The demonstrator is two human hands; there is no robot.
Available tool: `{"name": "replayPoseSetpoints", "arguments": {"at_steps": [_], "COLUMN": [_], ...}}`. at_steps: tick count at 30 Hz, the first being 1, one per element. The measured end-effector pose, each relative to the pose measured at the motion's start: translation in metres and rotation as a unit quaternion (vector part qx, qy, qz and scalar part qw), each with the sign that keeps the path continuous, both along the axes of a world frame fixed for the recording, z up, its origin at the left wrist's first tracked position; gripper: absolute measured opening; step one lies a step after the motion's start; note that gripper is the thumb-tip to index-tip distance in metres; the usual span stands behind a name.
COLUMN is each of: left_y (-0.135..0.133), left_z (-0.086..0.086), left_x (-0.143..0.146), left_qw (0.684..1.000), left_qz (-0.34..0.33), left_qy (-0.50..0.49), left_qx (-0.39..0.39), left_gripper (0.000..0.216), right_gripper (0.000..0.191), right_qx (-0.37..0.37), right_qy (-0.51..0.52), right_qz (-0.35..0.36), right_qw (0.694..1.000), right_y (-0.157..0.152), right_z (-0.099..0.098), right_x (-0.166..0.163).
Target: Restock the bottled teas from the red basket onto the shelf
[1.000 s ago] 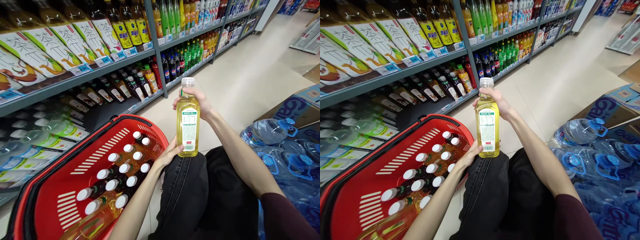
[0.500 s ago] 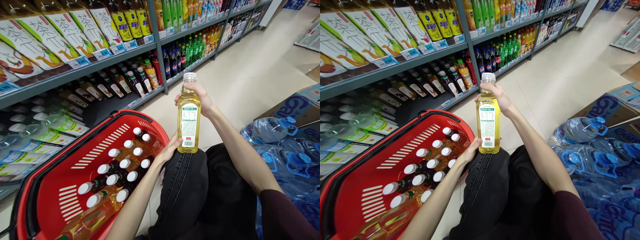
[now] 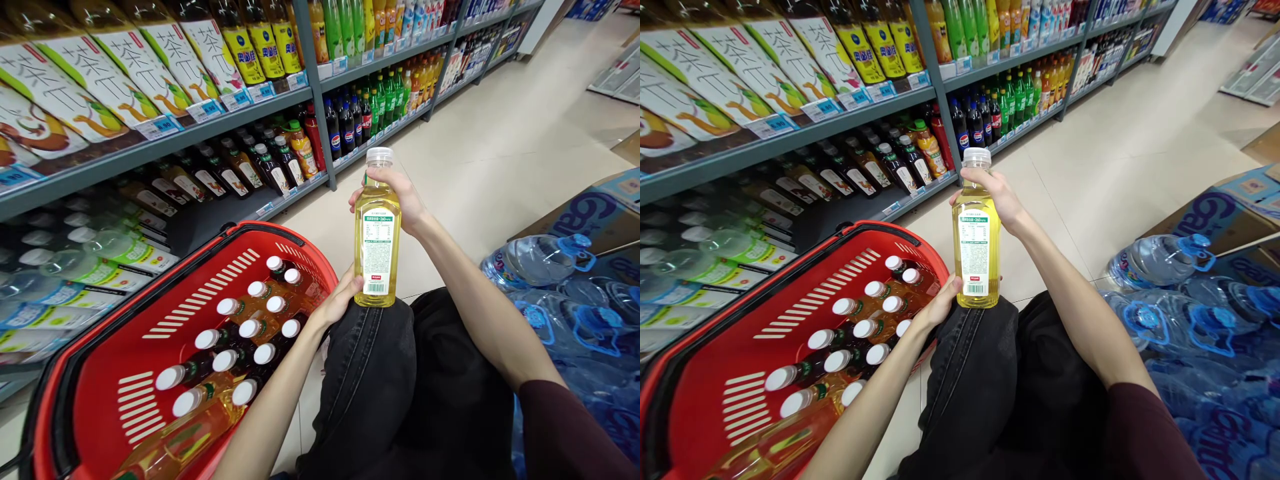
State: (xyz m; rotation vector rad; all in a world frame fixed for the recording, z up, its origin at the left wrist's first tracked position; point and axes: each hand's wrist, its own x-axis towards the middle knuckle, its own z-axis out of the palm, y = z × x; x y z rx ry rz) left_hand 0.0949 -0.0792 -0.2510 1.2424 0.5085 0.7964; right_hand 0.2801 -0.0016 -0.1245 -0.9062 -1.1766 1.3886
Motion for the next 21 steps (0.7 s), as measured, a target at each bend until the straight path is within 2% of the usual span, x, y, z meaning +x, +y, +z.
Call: {"name": "replayPoseSetpoints", "arguments": {"at_steps": [10,13,16,18,21], "left_y": [0.001,0.000,-0.001,-0.001,-0.002], "left_z": [-0.004,-0.002,0.002,0.004,0.006], "left_x": [-0.002,-0.003,-0.002,-0.001,0.001], "left_qw": [1.000,0.999,0.995,0.992,0.995], "left_qz": [-0.006,-0.003,0.046,0.078,0.073], "left_qy": [0.011,0.042,0.072,0.068,0.034], "left_qx": [0.004,0.022,0.060,0.073,0.056], "left_gripper": [0.068,0.069,0.073,0.079,0.088], "right_gripper": [0.039,0.039,0.040,0.040,0.038], "right_qx": [-0.001,-0.001,0.008,0.006,0.002], "right_qy": [-0.008,-0.058,-0.139,-0.174,-0.176], "right_qz": [-0.010,-0.072,-0.153,-0.171,-0.159], "right_qw": [1.000,0.996,0.978,0.970,0.971], "right_y": [0.000,0.001,0.003,0.004,0.004], "right_z": [0.002,0.001,-0.001,-0.003,-0.005], "right_x": [-0.001,-0.002,0.000,0.002,0.005]}}
